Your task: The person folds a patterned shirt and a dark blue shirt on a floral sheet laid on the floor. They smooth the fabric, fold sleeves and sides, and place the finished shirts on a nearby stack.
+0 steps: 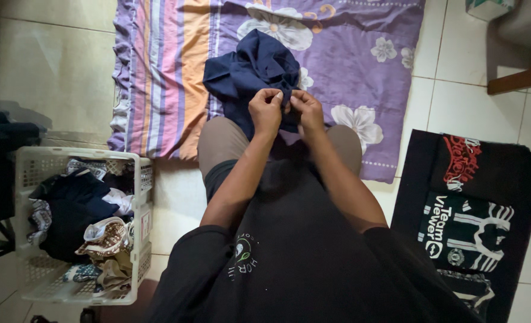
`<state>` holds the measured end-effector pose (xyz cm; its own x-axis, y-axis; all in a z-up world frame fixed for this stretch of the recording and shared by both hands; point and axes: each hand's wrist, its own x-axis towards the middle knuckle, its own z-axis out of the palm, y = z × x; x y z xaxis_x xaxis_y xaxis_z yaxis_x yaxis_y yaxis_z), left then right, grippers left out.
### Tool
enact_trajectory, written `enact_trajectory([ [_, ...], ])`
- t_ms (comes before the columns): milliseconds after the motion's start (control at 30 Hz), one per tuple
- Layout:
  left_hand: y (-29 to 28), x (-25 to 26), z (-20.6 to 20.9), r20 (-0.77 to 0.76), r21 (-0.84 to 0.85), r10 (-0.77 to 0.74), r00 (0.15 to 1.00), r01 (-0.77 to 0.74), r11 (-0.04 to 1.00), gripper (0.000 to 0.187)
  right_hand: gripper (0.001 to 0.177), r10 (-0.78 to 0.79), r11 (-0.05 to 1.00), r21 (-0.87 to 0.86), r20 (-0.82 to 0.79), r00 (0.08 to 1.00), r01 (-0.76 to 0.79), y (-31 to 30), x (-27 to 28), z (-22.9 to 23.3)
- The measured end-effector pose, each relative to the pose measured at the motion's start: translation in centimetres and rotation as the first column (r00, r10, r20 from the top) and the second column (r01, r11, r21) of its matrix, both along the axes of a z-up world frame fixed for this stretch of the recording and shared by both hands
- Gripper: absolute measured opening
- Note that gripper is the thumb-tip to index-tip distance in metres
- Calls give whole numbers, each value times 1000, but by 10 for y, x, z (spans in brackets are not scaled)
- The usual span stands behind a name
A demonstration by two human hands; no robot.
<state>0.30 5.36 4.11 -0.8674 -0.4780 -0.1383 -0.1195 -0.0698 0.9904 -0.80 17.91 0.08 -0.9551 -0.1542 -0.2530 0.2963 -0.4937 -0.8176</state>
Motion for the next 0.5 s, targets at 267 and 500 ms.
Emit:
enact_trajectory([
  [267,-1,2,7,-11,46,-49,999,49,998,5,12,94,988,133,-79,992,-83,3,-5,10],
  [500,-7,4,13,-61,-239,-96,994,79,968,8,3,86,929,369,-142,986,-28,-1,-6,9],
])
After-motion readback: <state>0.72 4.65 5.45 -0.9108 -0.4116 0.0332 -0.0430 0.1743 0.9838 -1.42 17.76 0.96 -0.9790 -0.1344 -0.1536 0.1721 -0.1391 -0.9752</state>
